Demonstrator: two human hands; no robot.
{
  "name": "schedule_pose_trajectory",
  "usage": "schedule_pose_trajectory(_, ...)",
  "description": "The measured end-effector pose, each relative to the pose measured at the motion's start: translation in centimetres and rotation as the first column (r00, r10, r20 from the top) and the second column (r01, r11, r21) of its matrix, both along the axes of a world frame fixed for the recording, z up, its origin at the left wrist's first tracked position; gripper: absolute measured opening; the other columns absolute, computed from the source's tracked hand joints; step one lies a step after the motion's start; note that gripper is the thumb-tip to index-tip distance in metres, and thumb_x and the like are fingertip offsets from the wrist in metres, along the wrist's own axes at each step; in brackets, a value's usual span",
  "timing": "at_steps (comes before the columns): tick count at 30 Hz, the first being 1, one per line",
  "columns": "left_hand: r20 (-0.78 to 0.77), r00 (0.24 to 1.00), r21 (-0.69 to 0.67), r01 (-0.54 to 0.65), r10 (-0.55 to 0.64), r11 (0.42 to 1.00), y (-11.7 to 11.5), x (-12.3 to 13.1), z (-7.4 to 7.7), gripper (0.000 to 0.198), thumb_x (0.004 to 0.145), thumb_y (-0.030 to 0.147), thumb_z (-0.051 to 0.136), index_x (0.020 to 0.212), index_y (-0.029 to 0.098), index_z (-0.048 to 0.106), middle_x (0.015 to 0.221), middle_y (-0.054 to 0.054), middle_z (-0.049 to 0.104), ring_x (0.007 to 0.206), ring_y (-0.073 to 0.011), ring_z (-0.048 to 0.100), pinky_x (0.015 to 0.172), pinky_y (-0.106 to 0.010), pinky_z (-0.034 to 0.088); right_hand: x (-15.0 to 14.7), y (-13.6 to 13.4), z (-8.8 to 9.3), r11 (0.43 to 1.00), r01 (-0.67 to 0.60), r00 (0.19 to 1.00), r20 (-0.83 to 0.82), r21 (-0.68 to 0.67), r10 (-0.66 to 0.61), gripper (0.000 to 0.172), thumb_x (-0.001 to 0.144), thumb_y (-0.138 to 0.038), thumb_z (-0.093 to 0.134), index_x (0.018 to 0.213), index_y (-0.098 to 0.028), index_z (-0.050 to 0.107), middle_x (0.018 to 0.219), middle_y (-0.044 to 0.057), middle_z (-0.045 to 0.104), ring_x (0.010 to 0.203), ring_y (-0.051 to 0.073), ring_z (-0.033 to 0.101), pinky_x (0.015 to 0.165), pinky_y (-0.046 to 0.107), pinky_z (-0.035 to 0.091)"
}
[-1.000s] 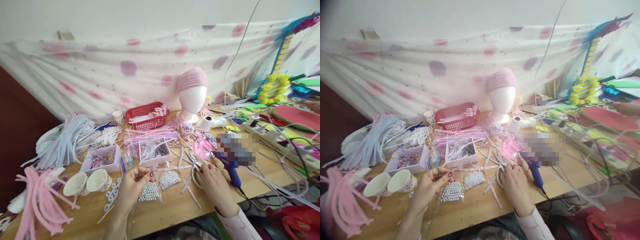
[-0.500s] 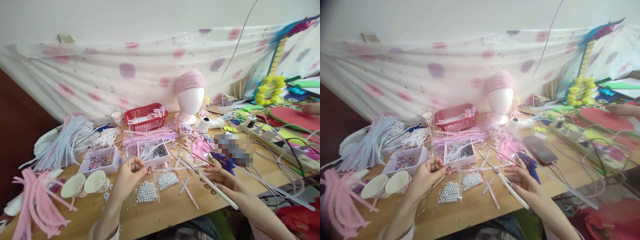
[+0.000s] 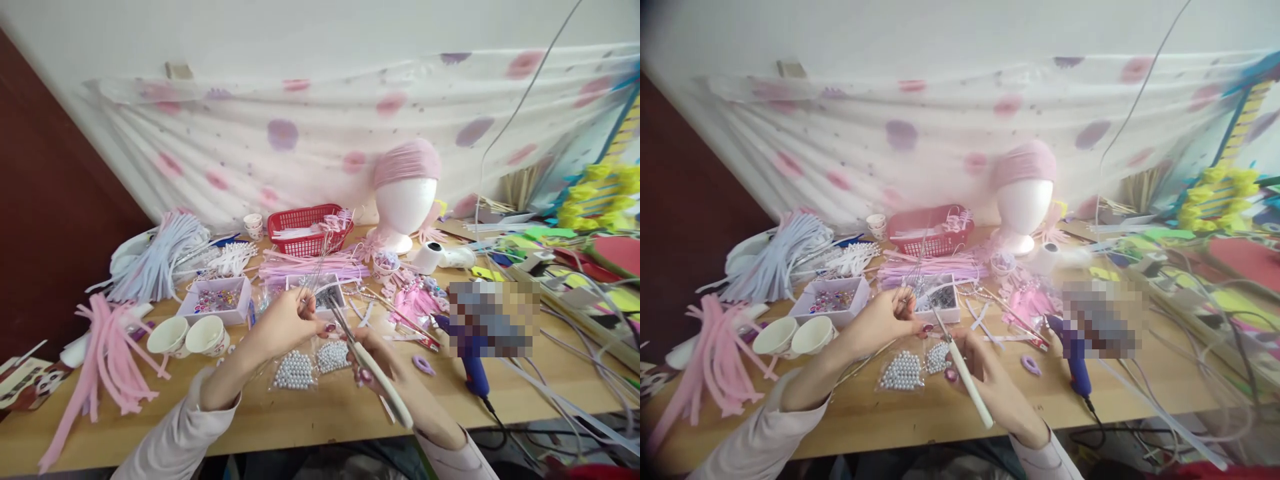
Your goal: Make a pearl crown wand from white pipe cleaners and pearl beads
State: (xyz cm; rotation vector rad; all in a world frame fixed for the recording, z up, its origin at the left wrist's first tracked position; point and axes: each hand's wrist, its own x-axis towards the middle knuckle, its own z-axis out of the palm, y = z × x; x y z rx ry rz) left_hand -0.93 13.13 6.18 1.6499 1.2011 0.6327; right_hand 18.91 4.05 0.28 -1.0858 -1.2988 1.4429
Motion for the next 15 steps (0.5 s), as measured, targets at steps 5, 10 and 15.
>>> schedule_pose_trajectory(5, -0.120, 0.992, 0.048, 0.028, -0.022, 0.998, 0.2, 1.1, -0.7, 0.027, 0.059, 0.022, 0.072, 0.069, 0.023, 0.046, 0.059, 0.007, 0.051, 0.052, -0.0125, 0.048, 0.049, -0.025, 0.034, -0.1, -0.1, 0.2, 0.991, -0.002, 0.981, -0.195, -0.136, -0.025, 0.059, 0.068, -0.064, 0.076, 0.112, -0.028, 0.062, 0.097, 0.004, 0.061, 0.081, 0.020, 0.062, 0.085, 0.039, 0.052)
schedule_pose_trajectory(10, -0.174, 0.984, 0.078, 0.051, -0.037, 0.996, 0.3, 1.9, -0.3, 0.025, 0.056, 0.019, 0.072, 0.065, 0.024, 0.048, 0.057, 0.005, 0.055, 0.053, -0.0157, 0.052, 0.050, -0.027, 0.031, -0.2, -0.4, 0.0, 0.983, 0.069, 0.989, -0.120, -0.170, -0.090, 0.059, 0.068, -0.062, 0.077, 0.114, -0.028, 0.064, 0.108, 0.006, 0.063, 0.094, 0.025, 0.064, 0.084, 0.038, 0.054)
schedule_pose_trajectory(15, -0.221, 0.974, 0.108, 0.080, -0.055, 0.991, 0.5, 2.1, 0.1, 0.026, 0.056, 0.017, 0.070, 0.061, 0.024, 0.046, 0.053, 0.004, 0.057, 0.052, -0.0167, 0.052, 0.050, -0.028, 0.029, -0.4, 0.0, -0.9, 0.983, 0.069, 0.991, -0.104, -0.171, -0.088, 0.059, 0.071, -0.063, 0.075, 0.115, -0.026, 0.062, 0.103, 0.007, 0.063, 0.090, 0.024, 0.064, 0.079, 0.038, 0.057)
